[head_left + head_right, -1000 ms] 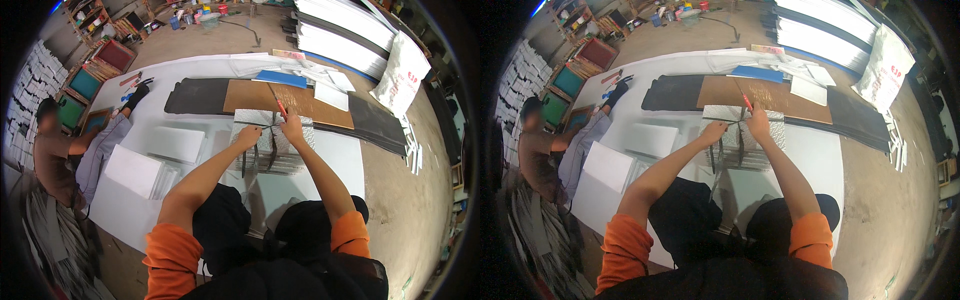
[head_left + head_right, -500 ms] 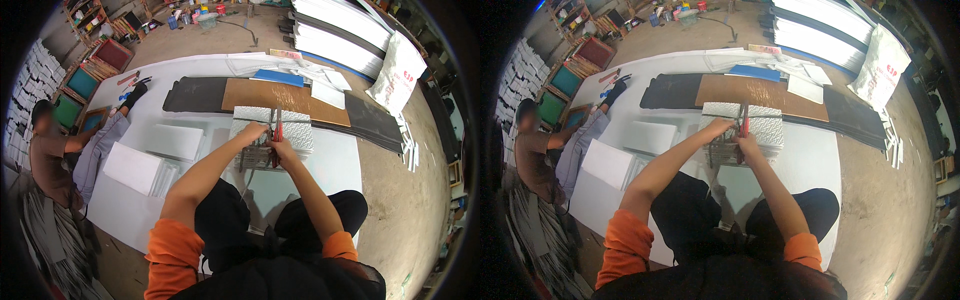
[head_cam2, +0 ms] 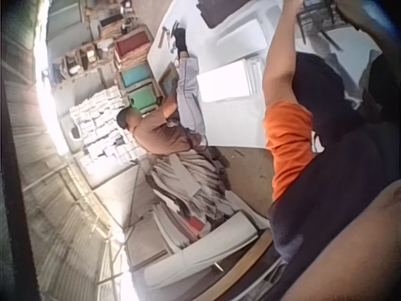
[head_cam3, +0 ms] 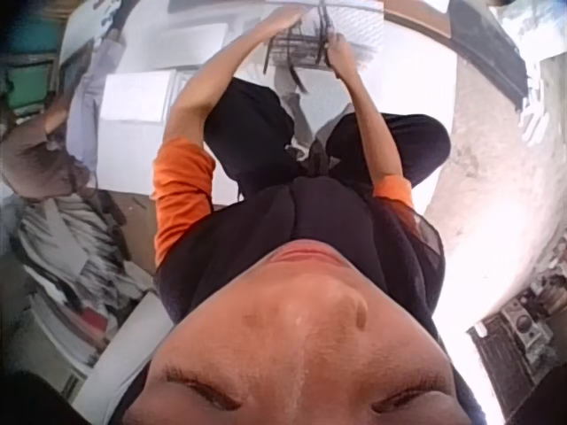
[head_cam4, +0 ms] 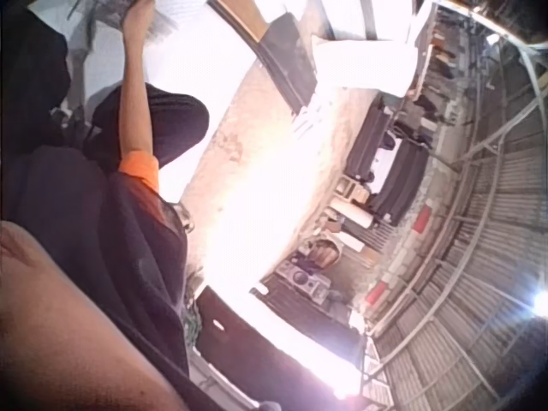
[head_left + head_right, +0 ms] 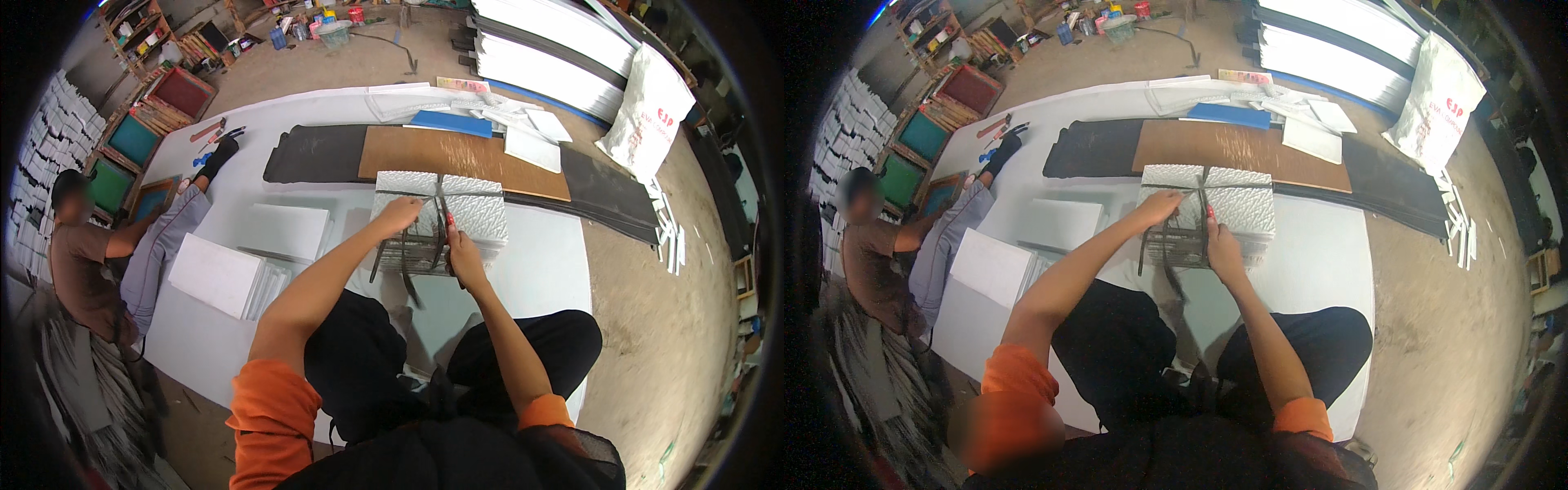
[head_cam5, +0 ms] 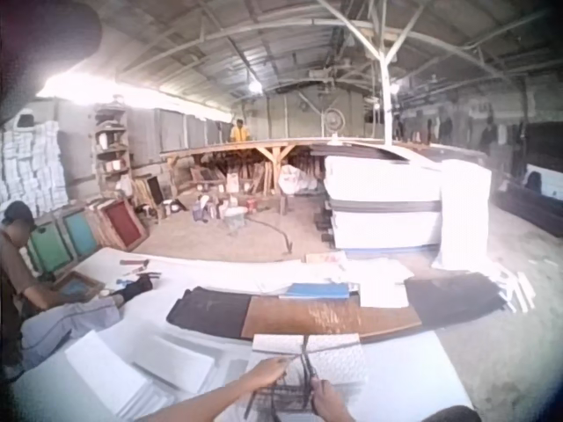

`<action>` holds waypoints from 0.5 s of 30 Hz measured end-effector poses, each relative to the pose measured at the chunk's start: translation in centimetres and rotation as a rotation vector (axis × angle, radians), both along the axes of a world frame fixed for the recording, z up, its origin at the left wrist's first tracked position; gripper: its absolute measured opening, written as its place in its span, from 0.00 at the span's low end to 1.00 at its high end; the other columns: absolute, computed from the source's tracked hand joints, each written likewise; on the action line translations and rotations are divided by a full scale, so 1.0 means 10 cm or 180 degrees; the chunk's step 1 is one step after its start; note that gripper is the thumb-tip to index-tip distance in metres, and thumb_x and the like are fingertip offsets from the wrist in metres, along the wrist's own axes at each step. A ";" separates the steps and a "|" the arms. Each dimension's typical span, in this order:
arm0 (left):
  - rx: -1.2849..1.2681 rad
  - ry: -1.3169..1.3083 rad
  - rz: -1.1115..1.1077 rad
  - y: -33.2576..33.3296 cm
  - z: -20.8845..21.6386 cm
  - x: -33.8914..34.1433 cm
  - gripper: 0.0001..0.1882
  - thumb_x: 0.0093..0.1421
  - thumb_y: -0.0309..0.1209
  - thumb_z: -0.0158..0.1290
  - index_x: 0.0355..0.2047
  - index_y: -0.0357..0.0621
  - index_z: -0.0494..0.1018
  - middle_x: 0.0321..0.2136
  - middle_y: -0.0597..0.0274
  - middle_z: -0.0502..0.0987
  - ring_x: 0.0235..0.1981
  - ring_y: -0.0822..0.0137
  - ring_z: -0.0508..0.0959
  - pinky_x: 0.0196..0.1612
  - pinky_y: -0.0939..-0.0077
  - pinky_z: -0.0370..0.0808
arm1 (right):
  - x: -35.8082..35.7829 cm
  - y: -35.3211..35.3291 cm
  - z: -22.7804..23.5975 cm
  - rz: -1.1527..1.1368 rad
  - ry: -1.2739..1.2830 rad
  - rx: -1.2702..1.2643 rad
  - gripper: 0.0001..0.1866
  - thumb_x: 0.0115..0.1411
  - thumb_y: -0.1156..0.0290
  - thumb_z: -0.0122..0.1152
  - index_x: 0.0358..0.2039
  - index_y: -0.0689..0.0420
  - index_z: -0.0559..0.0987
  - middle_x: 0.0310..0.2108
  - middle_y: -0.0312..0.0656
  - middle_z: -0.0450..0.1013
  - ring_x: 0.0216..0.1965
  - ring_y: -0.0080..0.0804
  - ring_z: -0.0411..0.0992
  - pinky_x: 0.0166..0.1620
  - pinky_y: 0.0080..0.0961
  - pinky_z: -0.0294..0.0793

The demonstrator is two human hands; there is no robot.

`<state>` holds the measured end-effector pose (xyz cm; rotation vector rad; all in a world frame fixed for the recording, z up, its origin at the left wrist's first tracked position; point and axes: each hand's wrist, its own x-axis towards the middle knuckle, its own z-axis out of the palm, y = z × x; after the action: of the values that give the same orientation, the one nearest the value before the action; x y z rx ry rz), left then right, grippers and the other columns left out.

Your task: The person stacks white rectangular boards on a table and secures them with a black strap. They then use a utility knife to cut the strap and place a blue sheet on top of the stack. The person also handles a large curved white board, placing it on the table.

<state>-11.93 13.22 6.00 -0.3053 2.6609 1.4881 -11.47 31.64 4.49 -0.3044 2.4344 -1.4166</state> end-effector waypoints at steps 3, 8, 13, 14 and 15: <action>0.0022 -0.0024 -0.0270 -0.15 0.07 0.05 0.20 0.58 0.42 0.34 0.22 0.36 0.63 0.18 0.59 0.68 0.22 0.67 0.67 0.30 0.72 0.64 | 0.11 -0.06 0.05 0.0096 0.0457 0.0379 0.25 0.60 0.53 0.32 0.27 0.65 0.67 0.21 0.57 0.66 0.24 0.52 0.66 0.28 0.38 0.62; 0.0028 0.0048 -0.0147 -0.12 0.04 0.12 0.19 0.59 0.41 0.34 0.24 0.37 0.63 0.18 0.59 0.67 0.22 0.67 0.67 0.28 0.73 0.64 | 0.19 -0.12 0.16 0.0174 0.0342 0.0309 0.24 0.60 0.55 0.32 0.28 0.66 0.67 0.26 0.63 0.66 0.33 0.62 0.62 0.35 0.45 0.59; 0.0038 0.0470 0.0030 -0.06 -0.04 0.14 0.18 0.59 0.40 0.35 0.26 0.35 0.63 0.18 0.58 0.67 0.21 0.67 0.67 0.28 0.73 0.64 | 0.17 -0.24 0.11 0.0227 0.0222 0.0443 0.23 0.60 0.56 0.32 0.29 0.65 0.68 0.28 0.63 0.66 0.34 0.62 0.63 0.36 0.47 0.60; -0.0094 0.0437 -0.0047 -0.05 -0.04 0.14 0.19 0.59 0.40 0.34 0.26 0.35 0.64 0.21 0.53 0.68 0.25 0.59 0.67 0.30 0.69 0.64 | 0.14 -0.27 0.09 0.0270 0.0208 0.0516 0.23 0.60 0.56 0.33 0.29 0.65 0.68 0.28 0.63 0.66 0.34 0.62 0.63 0.36 0.47 0.60; -0.0226 0.0403 -0.0126 -0.02 -0.04 0.16 0.19 0.58 0.40 0.34 0.27 0.34 0.64 0.24 0.49 0.70 0.29 0.51 0.68 0.33 0.65 0.64 | 0.10 -0.29 0.07 0.0311 0.0192 0.0590 0.23 0.59 0.56 0.33 0.29 0.65 0.68 0.28 0.63 0.66 0.34 0.62 0.63 0.36 0.47 0.60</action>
<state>-10.37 12.98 5.56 -0.1668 2.8047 1.4503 -10.46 28.69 5.20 -0.4216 2.5387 -1.1477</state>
